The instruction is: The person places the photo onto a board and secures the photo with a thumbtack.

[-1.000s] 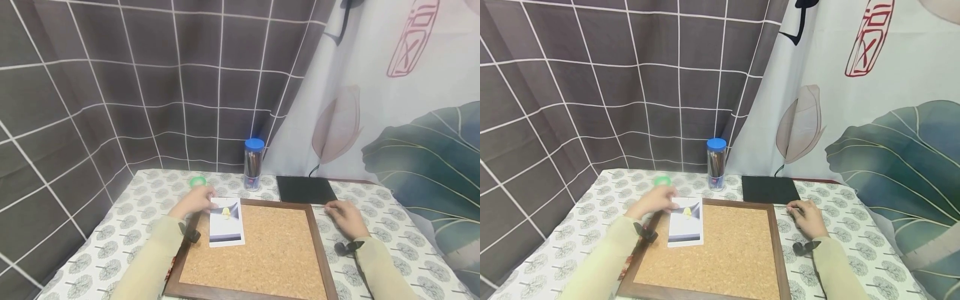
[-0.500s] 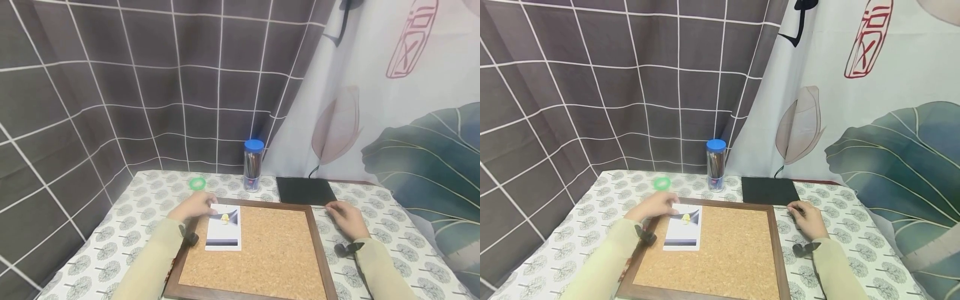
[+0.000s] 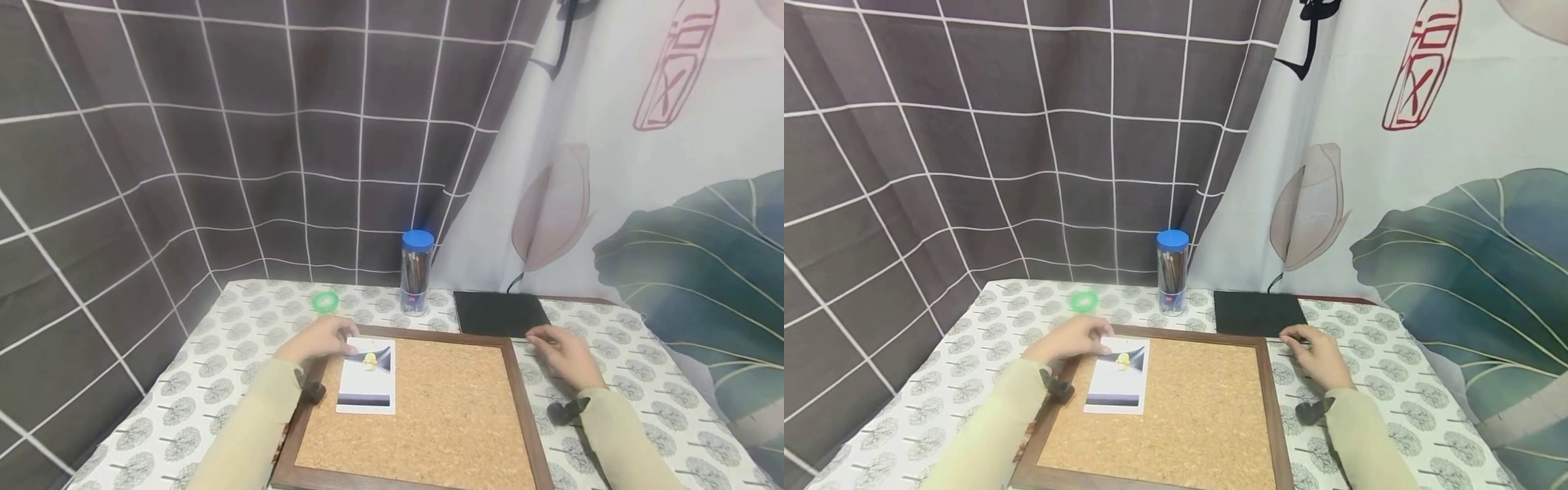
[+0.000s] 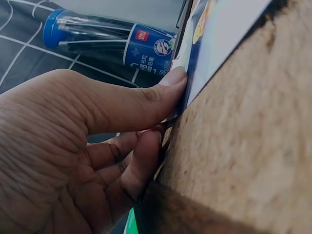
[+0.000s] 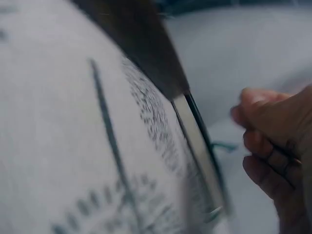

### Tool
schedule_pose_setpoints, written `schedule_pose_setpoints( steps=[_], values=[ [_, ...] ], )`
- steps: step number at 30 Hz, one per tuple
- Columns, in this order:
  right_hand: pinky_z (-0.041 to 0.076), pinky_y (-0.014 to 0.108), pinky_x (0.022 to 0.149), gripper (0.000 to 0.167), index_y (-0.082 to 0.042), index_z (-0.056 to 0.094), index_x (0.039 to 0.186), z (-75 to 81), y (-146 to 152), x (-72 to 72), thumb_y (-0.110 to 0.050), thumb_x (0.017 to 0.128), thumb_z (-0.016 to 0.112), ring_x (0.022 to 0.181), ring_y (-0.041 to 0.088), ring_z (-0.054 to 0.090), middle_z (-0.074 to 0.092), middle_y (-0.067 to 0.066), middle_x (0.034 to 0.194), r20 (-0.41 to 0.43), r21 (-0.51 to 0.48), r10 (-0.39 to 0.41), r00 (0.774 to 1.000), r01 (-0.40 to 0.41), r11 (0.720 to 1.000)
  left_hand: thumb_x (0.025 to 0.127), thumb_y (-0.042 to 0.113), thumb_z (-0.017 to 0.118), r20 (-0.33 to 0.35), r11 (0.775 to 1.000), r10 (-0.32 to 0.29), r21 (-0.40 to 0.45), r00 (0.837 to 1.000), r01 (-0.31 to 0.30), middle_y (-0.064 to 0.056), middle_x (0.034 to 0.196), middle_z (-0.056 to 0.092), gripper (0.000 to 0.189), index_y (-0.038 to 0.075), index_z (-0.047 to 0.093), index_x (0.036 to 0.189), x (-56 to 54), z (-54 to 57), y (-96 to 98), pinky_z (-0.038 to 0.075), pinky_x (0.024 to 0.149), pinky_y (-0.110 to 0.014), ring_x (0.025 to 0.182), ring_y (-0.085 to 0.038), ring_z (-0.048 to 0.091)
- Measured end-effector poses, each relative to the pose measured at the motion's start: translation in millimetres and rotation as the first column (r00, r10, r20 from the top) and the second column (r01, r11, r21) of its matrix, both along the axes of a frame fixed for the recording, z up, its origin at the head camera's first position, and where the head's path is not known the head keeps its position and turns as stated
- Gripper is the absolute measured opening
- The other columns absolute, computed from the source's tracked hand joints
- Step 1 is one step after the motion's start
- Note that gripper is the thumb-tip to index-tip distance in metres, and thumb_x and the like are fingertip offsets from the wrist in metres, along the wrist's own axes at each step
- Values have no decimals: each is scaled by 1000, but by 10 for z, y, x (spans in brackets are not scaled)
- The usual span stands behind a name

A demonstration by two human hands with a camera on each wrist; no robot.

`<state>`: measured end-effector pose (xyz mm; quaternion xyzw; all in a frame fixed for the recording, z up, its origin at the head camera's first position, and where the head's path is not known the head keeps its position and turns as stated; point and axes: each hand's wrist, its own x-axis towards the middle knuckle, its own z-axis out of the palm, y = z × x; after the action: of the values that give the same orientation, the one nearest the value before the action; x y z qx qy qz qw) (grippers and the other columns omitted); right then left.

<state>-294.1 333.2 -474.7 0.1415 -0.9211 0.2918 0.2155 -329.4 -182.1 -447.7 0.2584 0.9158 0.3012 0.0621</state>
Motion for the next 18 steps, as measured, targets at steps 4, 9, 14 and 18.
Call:
schedule_pose_setpoints(
  steps=[4, 9, 14, 18],
  values=[
    [55, 49, 82, 9, -14, 74, 103, 219, -269, -25, -17, 96, 69, 94, 28, 70, 74, 3, 101, -49, 26, 104, 993, -102, 994, 82, 28, 82, -11, 1000, 2, 2, 1000, -2, 3, 100, 70, 30, 16, 71, 108, 9, -16, 2, 55, 83, -38, 84, -11, 64],
    [55, 33, 80, 8, -16, 74, 99, 439, -671, -129, -14, 92, 75, 88, 16, 69, 74, -7, 95, -133, 12, 193, 972, -194, 981, 81, 29, 82, -30, 1000, 0, 6, 1000, 0, 5, 96, 69, 31, 16, 71, 107, -13, -52, 2, 55, 80, -36, 82, -10, 62],
    [56, 36, 85, 10, -15, 75, 100, 538, -1212, -243, -14, 90, 76, 90, 13, 69, 74, -8, 98, -83, -66, 292, 953, -298, 952, 81, 29, 83, -15, 1000, -3, 28, 1000, 3, 7, 92, 67, 32, 16, 71, 106, -32, -59, 4, 54, 77, -36, 79, -10, 61],
    [55, 37, 82, 9, -16, 75, 100, 514, -1775, -317, -17, 91, 74, 90, 12, 66, 73, -7, 100, 51, -108, 385, 922, -378, 920, 81, 29, 83, -2, 999, -4, 39, 1000, 4, 6, 92, 67, 31, 16, 71, 106, -40, -59, -5, 54, 77, -35, 78, -11, 61]
  ],
)
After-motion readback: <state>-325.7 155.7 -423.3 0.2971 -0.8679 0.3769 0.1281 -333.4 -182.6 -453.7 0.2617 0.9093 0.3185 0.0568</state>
